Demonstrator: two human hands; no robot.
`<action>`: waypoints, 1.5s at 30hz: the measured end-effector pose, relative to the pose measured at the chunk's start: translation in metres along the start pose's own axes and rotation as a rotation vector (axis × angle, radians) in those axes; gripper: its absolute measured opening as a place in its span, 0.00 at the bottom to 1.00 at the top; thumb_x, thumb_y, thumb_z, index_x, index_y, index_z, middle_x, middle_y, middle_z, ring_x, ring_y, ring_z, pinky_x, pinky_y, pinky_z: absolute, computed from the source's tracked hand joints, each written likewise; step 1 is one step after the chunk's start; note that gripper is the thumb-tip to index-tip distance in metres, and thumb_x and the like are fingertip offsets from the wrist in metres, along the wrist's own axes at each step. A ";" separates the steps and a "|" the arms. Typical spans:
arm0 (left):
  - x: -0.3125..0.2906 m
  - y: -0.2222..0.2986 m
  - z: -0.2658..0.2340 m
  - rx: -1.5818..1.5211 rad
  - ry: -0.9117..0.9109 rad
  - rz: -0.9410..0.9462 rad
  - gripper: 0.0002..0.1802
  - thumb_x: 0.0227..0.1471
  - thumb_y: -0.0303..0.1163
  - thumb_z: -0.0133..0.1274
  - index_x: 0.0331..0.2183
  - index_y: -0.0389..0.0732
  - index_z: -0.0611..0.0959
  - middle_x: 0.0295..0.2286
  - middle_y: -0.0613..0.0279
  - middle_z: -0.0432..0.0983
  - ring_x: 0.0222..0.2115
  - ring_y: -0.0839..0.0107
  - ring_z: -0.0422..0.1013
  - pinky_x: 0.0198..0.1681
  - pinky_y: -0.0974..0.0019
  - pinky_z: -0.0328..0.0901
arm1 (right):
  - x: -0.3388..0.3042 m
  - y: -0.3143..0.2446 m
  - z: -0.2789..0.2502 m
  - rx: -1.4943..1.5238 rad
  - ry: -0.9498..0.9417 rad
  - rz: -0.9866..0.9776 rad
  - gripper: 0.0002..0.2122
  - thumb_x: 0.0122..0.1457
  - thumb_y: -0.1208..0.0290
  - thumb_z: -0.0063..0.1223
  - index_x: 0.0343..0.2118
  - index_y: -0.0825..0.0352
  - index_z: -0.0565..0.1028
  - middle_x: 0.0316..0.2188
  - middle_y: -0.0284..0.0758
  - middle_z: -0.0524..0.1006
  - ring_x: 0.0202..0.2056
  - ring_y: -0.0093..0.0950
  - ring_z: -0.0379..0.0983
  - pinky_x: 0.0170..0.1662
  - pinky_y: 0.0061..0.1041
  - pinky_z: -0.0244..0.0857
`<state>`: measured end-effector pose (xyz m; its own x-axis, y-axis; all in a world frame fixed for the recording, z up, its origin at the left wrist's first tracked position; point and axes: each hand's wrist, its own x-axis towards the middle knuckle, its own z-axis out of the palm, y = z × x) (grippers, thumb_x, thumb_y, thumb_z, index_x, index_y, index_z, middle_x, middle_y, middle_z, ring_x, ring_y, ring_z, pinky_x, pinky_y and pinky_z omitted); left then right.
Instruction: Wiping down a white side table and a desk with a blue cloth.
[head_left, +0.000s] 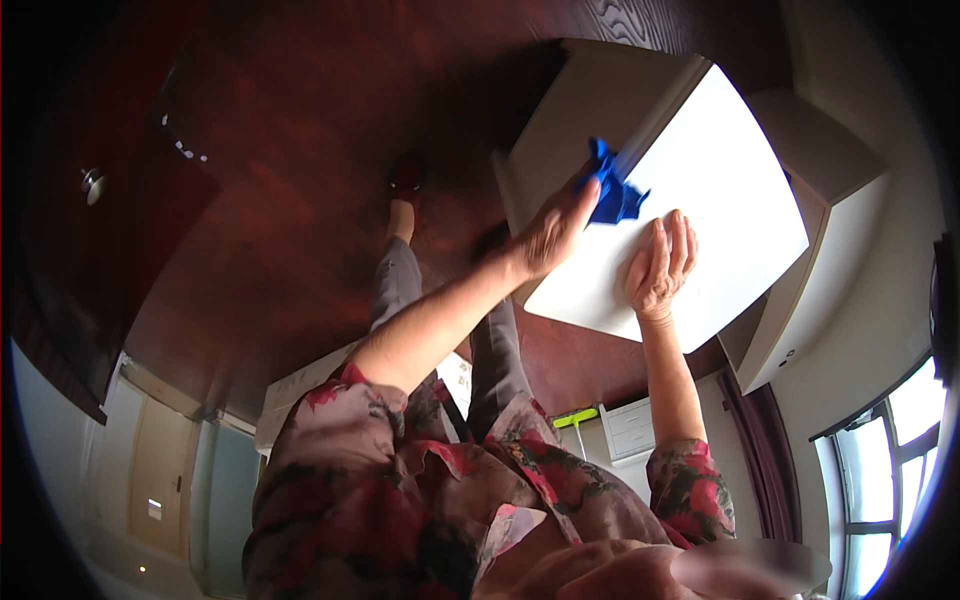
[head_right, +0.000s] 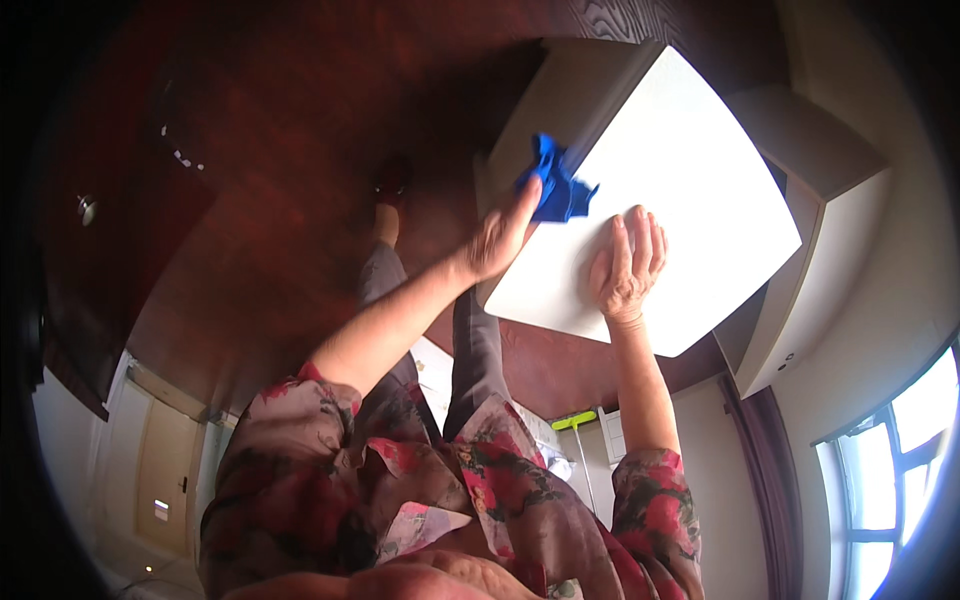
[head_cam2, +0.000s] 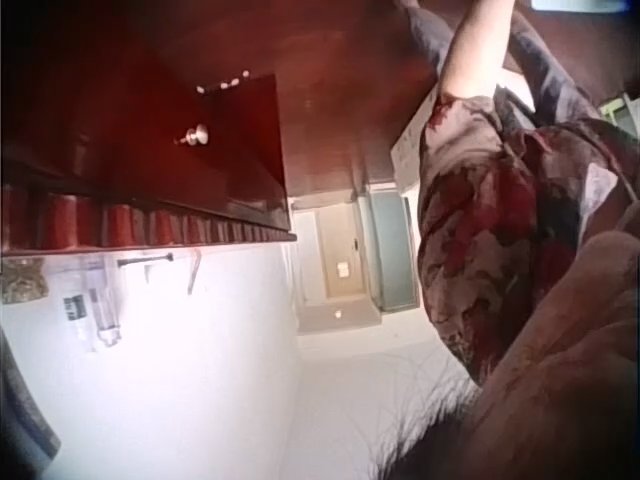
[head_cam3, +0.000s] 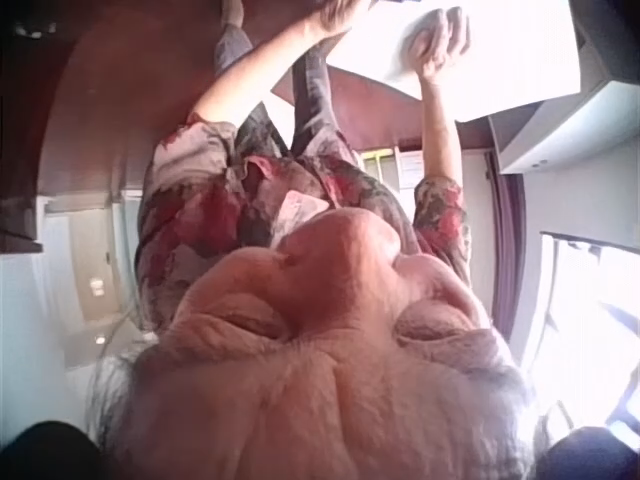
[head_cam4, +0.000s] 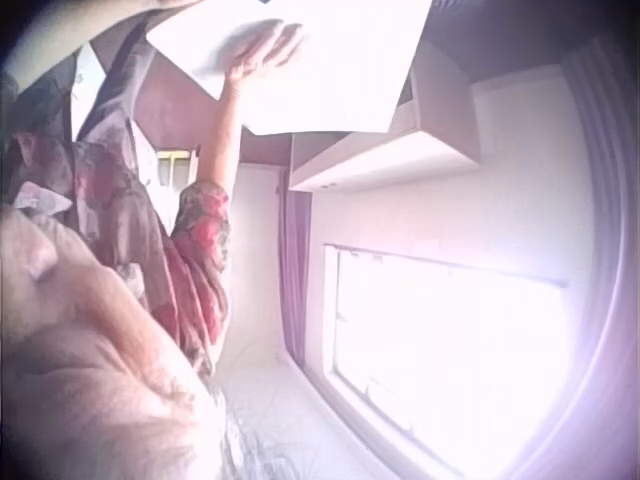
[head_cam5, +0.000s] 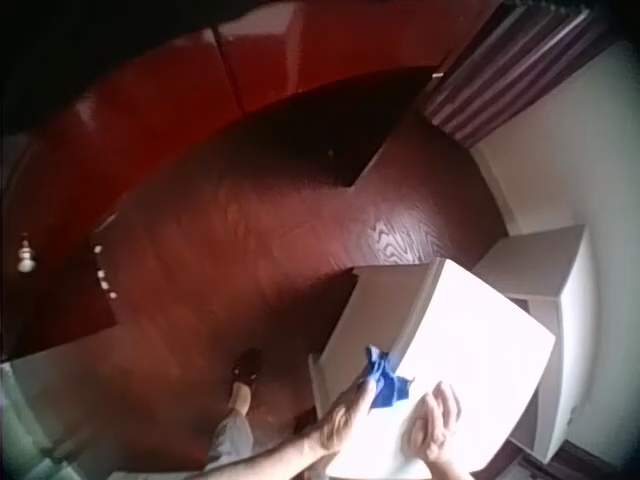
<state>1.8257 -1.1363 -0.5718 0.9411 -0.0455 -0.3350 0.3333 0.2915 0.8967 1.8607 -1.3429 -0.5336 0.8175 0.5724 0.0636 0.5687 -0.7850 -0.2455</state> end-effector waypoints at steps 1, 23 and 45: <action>0.022 -0.004 -0.001 -0.057 0.046 -0.024 0.30 0.65 0.46 0.33 0.58 0.32 0.61 0.54 0.43 0.62 0.57 0.55 0.59 0.58 0.63 0.53 | -0.001 0.000 0.004 0.017 0.022 -0.011 0.23 0.49 0.77 0.43 0.52 0.69 0.70 0.55 0.49 0.66 0.57 0.46 0.60 0.61 0.45 0.50; -0.013 -0.112 -0.007 -0.004 -0.158 -0.489 0.25 0.60 0.29 0.38 0.59 0.39 0.61 0.61 0.43 0.49 0.62 0.51 0.47 0.64 0.59 0.48 | -0.005 0.007 -0.006 -0.003 0.021 0.040 0.26 0.43 0.79 0.46 0.51 0.65 0.72 0.56 0.43 0.67 0.57 0.41 0.61 0.60 0.41 0.50; -0.079 -0.027 -0.002 0.321 0.452 -0.151 0.33 0.61 0.54 0.34 0.24 0.33 0.75 0.16 0.46 0.70 0.20 0.50 0.69 0.26 0.53 0.62 | 0.007 -0.018 0.018 0.022 0.092 -0.047 0.24 0.51 0.79 0.46 0.54 0.65 0.69 0.57 0.41 0.66 0.59 0.40 0.59 0.61 0.38 0.50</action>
<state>1.7424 -1.1383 -0.5702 0.7875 0.3695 -0.4934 0.5290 0.0058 0.8486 1.8546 -1.3203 -0.5460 0.7954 0.5835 0.1640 0.6054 -0.7517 -0.2616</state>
